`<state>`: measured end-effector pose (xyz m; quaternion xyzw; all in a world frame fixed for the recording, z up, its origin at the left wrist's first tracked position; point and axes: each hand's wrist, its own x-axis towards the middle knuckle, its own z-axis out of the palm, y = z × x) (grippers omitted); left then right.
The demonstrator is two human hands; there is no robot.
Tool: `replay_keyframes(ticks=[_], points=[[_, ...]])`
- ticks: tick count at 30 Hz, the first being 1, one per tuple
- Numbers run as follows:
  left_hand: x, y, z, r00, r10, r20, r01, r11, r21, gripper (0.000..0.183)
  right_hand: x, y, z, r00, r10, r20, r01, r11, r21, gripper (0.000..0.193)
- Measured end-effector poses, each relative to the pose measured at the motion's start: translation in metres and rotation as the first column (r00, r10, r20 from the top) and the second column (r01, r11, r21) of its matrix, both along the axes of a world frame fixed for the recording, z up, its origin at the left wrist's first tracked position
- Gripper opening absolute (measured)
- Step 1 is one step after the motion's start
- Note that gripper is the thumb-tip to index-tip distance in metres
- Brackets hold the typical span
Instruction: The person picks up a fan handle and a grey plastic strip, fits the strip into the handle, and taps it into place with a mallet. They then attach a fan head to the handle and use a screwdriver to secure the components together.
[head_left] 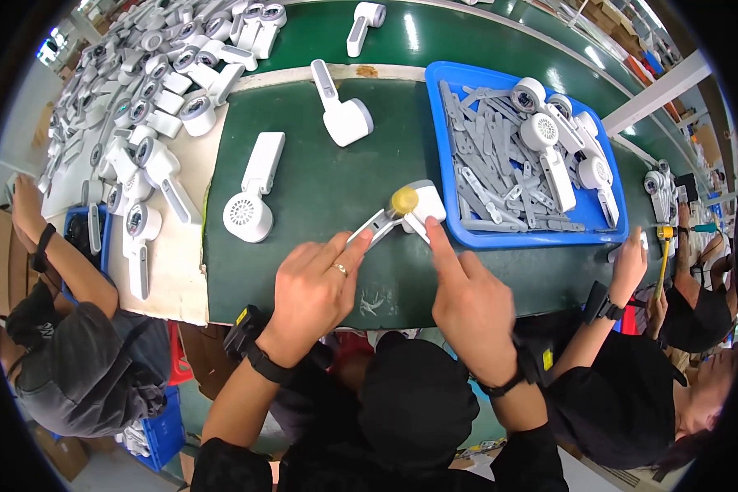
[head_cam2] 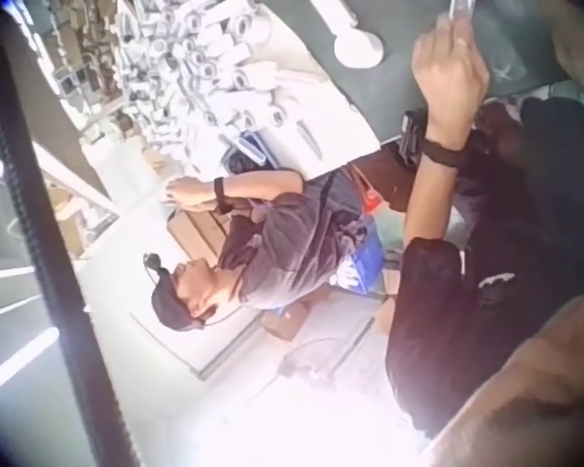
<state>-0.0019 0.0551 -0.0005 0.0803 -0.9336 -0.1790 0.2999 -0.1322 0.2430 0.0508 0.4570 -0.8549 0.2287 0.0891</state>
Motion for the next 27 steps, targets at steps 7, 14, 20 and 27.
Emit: replay_keyframes(ticks=[7,14,20,27], points=[[0.003,-0.001,-0.004,1.000,0.006,-0.008,-0.006,1.000,-0.023,0.052,0.002,-0.005,0.021,0.994,0.098,0.053,-0.095,0.994,-0.053,0.065],[0.007,0.006,-0.009,0.990,0.142,-0.021,-0.138,0.979,0.147,0.091,0.012,0.002,0.040,0.990,0.096,0.106,-0.091,0.995,-0.050,0.059],[0.006,0.006,-0.007,0.991,0.135,0.012,-0.135,0.976,0.169,0.096,0.011,-0.002,0.018,0.989,0.137,0.057,-0.136,0.990,-0.025,0.069],[0.008,0.003,-0.009,0.990,0.138,0.031,-0.141,0.980,0.142,0.099,0.009,-0.005,0.009,0.990,0.136,0.029,-0.137,0.990,0.035,0.064]])
